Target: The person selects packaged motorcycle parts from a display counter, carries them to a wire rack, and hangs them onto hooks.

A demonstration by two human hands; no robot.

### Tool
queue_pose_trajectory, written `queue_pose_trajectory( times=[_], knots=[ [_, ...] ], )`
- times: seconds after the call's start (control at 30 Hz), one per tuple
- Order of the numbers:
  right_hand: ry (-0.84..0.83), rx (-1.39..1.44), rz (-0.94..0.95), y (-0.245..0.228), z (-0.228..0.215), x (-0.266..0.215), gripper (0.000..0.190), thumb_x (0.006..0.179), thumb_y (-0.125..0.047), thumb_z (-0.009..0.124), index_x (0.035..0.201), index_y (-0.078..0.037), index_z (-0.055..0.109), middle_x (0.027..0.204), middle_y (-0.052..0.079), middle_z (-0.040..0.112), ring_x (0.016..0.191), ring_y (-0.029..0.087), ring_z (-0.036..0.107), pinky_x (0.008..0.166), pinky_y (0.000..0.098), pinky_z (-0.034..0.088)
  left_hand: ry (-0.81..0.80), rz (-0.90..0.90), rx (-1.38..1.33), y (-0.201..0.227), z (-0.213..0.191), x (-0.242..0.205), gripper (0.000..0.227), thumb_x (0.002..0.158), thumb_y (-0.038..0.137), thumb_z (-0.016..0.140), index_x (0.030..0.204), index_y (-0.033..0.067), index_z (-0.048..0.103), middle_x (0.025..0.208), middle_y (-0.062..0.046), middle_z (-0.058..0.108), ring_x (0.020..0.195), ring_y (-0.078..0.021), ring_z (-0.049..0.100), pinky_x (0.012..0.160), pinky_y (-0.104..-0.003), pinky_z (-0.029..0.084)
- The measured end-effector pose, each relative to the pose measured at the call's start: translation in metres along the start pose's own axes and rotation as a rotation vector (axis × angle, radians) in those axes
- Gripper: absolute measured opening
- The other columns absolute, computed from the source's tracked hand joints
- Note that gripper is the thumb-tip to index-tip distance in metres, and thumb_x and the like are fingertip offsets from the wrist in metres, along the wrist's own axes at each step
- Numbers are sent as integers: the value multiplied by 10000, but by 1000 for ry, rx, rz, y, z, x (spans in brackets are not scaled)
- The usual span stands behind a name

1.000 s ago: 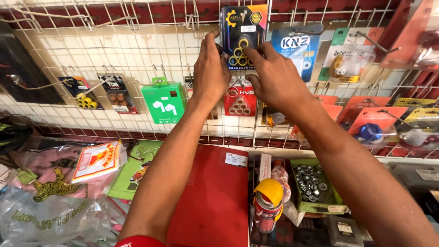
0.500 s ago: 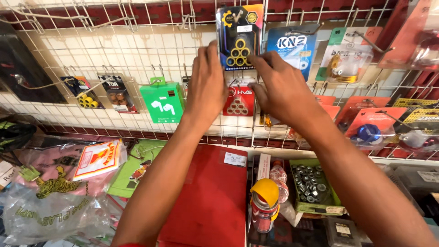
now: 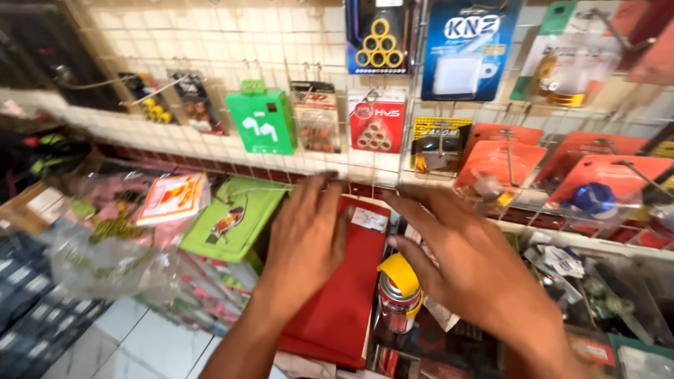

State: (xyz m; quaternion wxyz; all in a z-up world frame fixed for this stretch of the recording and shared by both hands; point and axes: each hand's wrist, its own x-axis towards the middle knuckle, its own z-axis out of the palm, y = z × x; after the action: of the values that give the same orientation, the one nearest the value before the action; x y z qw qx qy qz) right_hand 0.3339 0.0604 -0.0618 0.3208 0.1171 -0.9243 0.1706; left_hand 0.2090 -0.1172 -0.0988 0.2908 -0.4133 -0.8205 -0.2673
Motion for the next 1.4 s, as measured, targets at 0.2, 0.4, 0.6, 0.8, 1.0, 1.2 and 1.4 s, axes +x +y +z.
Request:
queue_pose_trajectory(
  times=[0.2, 0.4, 0.6, 0.8, 1.0, 1.2, 1.4],
  knots=[
    [-7, 152, 62, 13, 28, -43, 525, 826, -170, 742, 1325, -50, 628, 1309, 181, 639, 1183, 394, 620, 954, 449, 513, 8, -72, 23, 30, 4, -46, 405, 886, 118, 690, 1262, 4, 589, 1353, -210, 583, 1267, -417, 546, 1061, -502, 430],
    [-110, 373, -89, 15, 72, -80, 548, 783, -165, 784, 1296, -48, 631, 1353, 162, 628, 1257, 354, 615, 1009, 444, 492, -7, -232, 105, 54, 7, -107, 451, 849, 112, 706, 1272, 6, 588, 1359, -213, 575, 1289, -416, 518, 1072, -518, 401],
    [-159, 540, -286, -12, 110, -102, 526, 830, -190, 756, 1316, -38, 620, 1347, 171, 628, 1256, 363, 615, 1079, 474, 442, 10, -432, 174, 75, -1, -171, 445, 863, 122, 724, 1278, 31, 593, 1370, -180, 581, 1295, -385, 517, 1039, -498, 404],
    [-364, 677, -322, -47, 128, -110, 488, 864, -213, 735, 1309, -52, 618, 1331, 163, 640, 1219, 365, 622, 980, 437, 508, 67, -682, 249, 111, -28, -234, 431, 885, 117, 704, 1292, 37, 588, 1374, -150, 584, 1266, -363, 527, 1047, -467, 413],
    [-578, 700, -465, -98, 125, -148, 538, 877, -248, 708, 1387, -104, 617, 1348, 136, 626, 1218, 349, 604, 981, 449, 483, 175, -843, 439, 174, -49, -303, 416, 887, 126, 706, 1275, 29, 590, 1373, -169, 573, 1266, -377, 517, 1027, -479, 406],
    [-646, 807, -720, -132, 106, -229, 465, 905, -234, 675, 1338, -72, 625, 1375, 159, 612, 1273, 370, 572, 1035, 444, 461, 291, -1019, 556, 267, -46, -369, 410, 902, 134, 706, 1280, 23, 596, 1348, -181, 588, 1224, -381, 544, 1025, -479, 427],
    [-865, 853, -820, -135, 77, -302, 445, 905, -199, 677, 1330, -76, 627, 1355, 139, 632, 1254, 344, 592, 1017, 421, 473, 400, -1164, 607, 362, -22, -408, 396, 889, 123, 720, 1257, 24, 613, 1325, -171, 605, 1225, -381, 560, 1019, -486, 428]
  ],
)
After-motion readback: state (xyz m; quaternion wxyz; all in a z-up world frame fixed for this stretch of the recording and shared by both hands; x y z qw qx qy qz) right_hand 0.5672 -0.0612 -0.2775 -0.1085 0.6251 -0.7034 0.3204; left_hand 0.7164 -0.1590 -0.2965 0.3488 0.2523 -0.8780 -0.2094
